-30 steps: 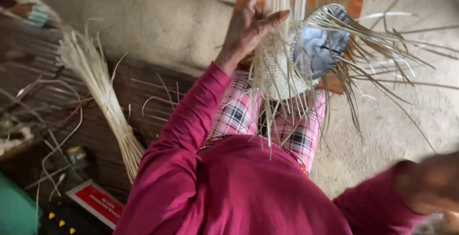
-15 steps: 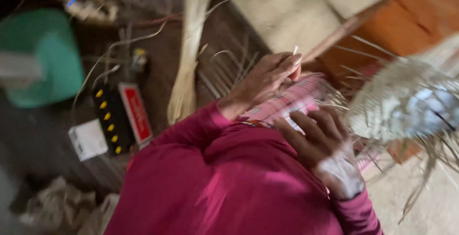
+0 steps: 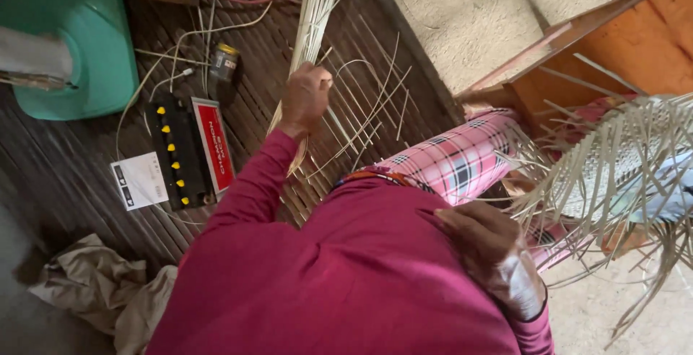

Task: Weaving long strips of natural fiber into a circular pattern to form a hat or basket.

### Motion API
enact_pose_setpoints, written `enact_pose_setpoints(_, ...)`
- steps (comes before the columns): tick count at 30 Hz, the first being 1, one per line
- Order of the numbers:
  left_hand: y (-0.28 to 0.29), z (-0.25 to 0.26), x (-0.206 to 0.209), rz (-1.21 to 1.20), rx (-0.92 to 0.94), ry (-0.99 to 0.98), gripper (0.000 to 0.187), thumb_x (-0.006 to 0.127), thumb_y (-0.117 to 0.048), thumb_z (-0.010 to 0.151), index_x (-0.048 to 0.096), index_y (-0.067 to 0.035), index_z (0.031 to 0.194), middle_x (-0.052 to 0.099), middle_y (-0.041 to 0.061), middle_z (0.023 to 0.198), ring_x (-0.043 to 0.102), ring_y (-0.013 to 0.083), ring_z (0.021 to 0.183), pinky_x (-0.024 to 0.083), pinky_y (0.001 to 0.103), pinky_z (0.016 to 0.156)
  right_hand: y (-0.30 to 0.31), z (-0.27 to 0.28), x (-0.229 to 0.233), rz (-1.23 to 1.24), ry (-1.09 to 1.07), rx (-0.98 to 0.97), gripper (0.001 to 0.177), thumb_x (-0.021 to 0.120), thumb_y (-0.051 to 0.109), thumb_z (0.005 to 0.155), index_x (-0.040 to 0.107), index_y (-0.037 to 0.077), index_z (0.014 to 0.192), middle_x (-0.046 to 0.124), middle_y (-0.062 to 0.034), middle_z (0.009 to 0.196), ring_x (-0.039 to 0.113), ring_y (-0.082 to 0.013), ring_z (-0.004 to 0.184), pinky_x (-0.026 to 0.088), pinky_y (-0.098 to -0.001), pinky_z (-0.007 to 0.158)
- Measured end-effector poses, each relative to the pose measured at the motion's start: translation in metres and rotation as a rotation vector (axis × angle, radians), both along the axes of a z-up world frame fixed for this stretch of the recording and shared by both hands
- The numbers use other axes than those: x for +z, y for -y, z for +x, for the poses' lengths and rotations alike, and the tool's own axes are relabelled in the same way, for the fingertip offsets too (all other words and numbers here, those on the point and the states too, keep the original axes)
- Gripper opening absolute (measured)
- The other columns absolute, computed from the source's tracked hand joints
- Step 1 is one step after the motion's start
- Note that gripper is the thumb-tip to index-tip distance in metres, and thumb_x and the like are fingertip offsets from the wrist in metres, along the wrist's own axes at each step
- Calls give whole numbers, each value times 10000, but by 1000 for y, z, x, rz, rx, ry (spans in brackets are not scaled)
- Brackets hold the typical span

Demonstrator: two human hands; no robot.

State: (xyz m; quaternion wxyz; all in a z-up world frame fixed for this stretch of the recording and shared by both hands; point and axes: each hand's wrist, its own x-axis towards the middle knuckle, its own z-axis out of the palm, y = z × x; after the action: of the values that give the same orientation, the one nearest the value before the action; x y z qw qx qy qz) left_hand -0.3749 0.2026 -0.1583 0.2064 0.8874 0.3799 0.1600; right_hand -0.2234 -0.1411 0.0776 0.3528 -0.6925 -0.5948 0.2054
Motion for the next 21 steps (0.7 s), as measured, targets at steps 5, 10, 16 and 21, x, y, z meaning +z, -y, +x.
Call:
enact_pose_setpoints(5,32,0,-36,-132,-314,-575,546,637,-636,994,528,-194,692,443,-44,708,372,104,541,377,284,467,-3,-3,18,-120,-108,-160,252,769,15,824,745,47,1073,726,-76,951,669,-159,679,519,-258,550)
enact_pose_setpoints(10,83,-6,-72,-110,-282,-379,252,790,-265,910,657,-50,903,609,97,900,537,174,610,524,309,511,1,-1,14,-113,-101,-134,226,758,44,845,751,29,1070,734,-107,956,663,-163,669,532,-249,533)
enact_pose_setpoints(16,94,-2,-76,-130,-298,-319,136,497,46,943,606,-34,927,514,68,840,474,176,643,495,287,529,7,1,8,-102,-93,-116,243,739,41,864,737,47,1107,716,-97,954,644,-151,669,528,-243,532)
enact_pose_setpoints(21,83,-6,-43,-527,-111,-373,160,370,-199,1131,471,-115,1041,537,23,812,534,155,628,570,341,580,15,6,4,-35,0,-117,227,778,65,845,749,12,1064,692,-99,911,602,-150,609,502,-245,494)
